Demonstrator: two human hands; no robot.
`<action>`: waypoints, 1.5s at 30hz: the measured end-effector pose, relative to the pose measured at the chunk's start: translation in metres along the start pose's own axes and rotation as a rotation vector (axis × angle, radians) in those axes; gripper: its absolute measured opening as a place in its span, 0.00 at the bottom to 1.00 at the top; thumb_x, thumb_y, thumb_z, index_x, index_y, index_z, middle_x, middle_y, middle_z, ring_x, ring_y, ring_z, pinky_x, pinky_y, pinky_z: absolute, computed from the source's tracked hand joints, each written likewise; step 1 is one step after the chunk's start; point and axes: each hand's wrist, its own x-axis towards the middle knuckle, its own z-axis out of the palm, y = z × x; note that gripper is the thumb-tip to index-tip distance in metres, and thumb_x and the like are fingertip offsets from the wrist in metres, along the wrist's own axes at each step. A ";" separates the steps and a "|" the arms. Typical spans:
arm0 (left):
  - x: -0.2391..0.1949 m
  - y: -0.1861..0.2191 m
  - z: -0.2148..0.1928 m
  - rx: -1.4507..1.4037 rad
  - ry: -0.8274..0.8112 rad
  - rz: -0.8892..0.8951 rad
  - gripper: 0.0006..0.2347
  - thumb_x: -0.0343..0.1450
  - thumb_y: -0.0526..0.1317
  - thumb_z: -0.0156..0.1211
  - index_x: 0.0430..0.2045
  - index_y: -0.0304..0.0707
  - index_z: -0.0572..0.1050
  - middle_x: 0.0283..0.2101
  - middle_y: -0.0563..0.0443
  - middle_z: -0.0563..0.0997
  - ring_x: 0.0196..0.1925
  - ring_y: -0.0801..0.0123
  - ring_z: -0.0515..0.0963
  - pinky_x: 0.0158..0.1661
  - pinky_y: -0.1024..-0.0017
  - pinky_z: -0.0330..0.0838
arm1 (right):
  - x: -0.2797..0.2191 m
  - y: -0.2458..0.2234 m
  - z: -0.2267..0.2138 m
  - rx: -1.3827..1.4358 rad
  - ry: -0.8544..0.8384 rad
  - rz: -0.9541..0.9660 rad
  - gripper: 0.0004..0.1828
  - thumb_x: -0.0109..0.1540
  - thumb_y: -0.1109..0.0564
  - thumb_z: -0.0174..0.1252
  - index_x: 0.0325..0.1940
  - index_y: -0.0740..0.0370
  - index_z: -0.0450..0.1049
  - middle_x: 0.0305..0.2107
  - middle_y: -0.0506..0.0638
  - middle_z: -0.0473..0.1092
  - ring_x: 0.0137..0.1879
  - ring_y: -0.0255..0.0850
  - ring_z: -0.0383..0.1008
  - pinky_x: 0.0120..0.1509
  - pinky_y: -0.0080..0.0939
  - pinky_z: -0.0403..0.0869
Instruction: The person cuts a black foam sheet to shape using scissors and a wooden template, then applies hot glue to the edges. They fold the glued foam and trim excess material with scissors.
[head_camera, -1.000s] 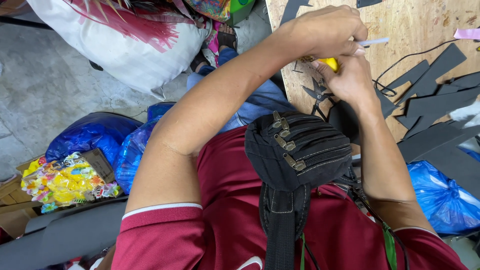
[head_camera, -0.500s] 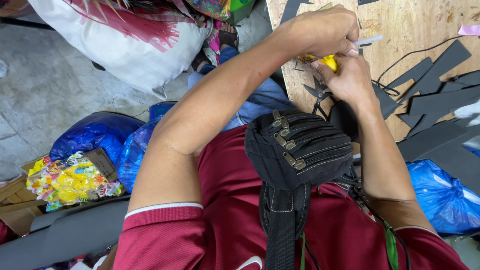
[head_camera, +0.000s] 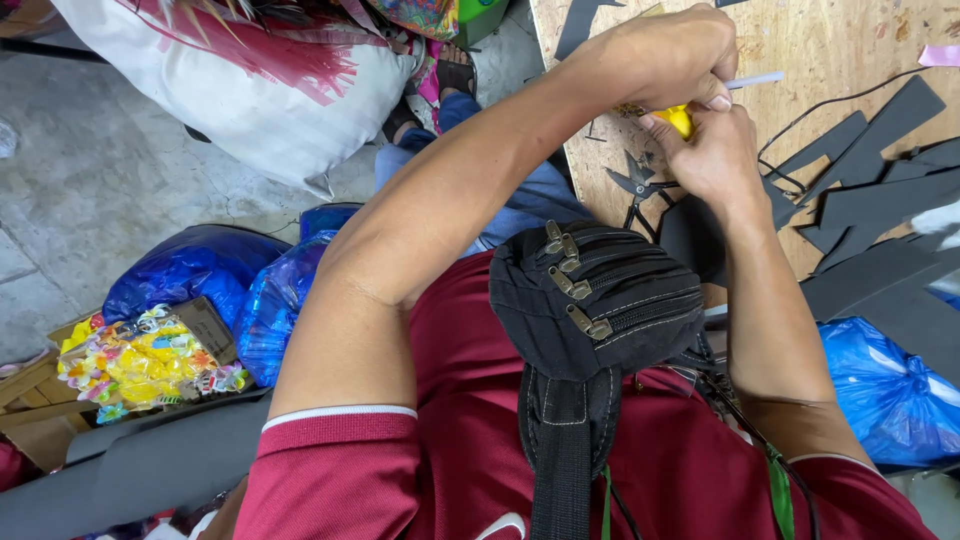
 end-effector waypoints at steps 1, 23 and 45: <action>-0.001 0.004 -0.002 0.003 -0.014 -0.036 0.16 0.82 0.51 0.73 0.23 0.52 0.81 0.24 0.60 0.69 0.26 0.66 0.63 0.26 0.59 0.58 | 0.000 -0.002 -0.002 -0.008 -0.010 0.010 0.26 0.80 0.40 0.66 0.40 0.63 0.79 0.27 0.61 0.75 0.34 0.62 0.73 0.40 0.63 0.70; 0.063 -0.004 0.022 0.057 0.076 0.056 0.07 0.78 0.47 0.72 0.31 0.54 0.88 0.19 0.64 0.77 0.22 0.77 0.71 0.25 0.70 0.65 | 0.005 0.033 -0.019 0.034 0.057 0.091 0.33 0.84 0.48 0.75 0.31 0.65 0.70 0.20 0.52 0.64 0.23 0.47 0.61 0.31 0.53 0.64; 0.129 -0.018 0.046 0.160 0.048 0.069 0.14 0.83 0.52 0.69 0.27 0.59 0.76 0.21 0.67 0.71 0.23 0.69 0.62 0.26 0.62 0.59 | 0.010 0.081 -0.031 -0.067 0.135 0.073 0.39 0.87 0.40 0.76 0.33 0.70 0.75 0.19 0.59 0.62 0.24 0.55 0.58 0.30 0.61 0.58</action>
